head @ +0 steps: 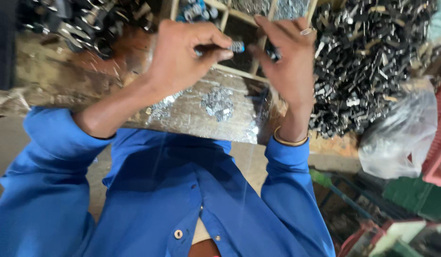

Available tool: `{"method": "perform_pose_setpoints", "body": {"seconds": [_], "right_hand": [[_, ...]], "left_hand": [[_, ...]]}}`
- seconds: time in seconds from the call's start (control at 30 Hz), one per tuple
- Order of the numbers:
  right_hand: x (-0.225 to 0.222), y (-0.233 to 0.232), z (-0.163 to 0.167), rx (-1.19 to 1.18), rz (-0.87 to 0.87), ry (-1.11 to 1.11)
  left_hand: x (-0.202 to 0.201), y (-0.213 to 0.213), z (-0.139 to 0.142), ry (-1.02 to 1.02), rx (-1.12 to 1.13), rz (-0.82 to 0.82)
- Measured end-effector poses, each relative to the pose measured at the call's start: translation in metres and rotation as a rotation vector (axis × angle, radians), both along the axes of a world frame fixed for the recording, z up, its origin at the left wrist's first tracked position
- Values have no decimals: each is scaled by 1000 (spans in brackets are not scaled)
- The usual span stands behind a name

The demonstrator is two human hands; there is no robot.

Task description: The person sits at a workshop bench and assembles small hardware parts by hand. They hold a blue cylindrical component in one hand and repeatedly press small metal pieces onto it, taking parts from piles and compartments on the bench and setting finished pieces aside.

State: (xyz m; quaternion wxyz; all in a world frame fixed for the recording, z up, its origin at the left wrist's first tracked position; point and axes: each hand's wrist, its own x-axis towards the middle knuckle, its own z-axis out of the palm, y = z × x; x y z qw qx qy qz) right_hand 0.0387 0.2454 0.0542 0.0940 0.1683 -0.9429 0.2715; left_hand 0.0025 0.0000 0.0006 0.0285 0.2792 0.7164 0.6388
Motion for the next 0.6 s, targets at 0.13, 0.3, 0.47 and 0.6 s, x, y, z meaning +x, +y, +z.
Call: {"method": "perform_pose_setpoints", "body": {"seconds": [0.13,0.3,0.47,0.6], "right_hand": [[36,33,31,92,-28,-94],[88,36,15,330,-12,-161],[123,18,-11,242,-210,-223],[150,-12,-24,36,-278,-87]], "left_hand": [[3,-4,-3,-5,60,-35],[9,-2,-1,-93,108,-65],[26,-20,18,-19,154,-102],[48,-50,29,186,18,-34]]}}
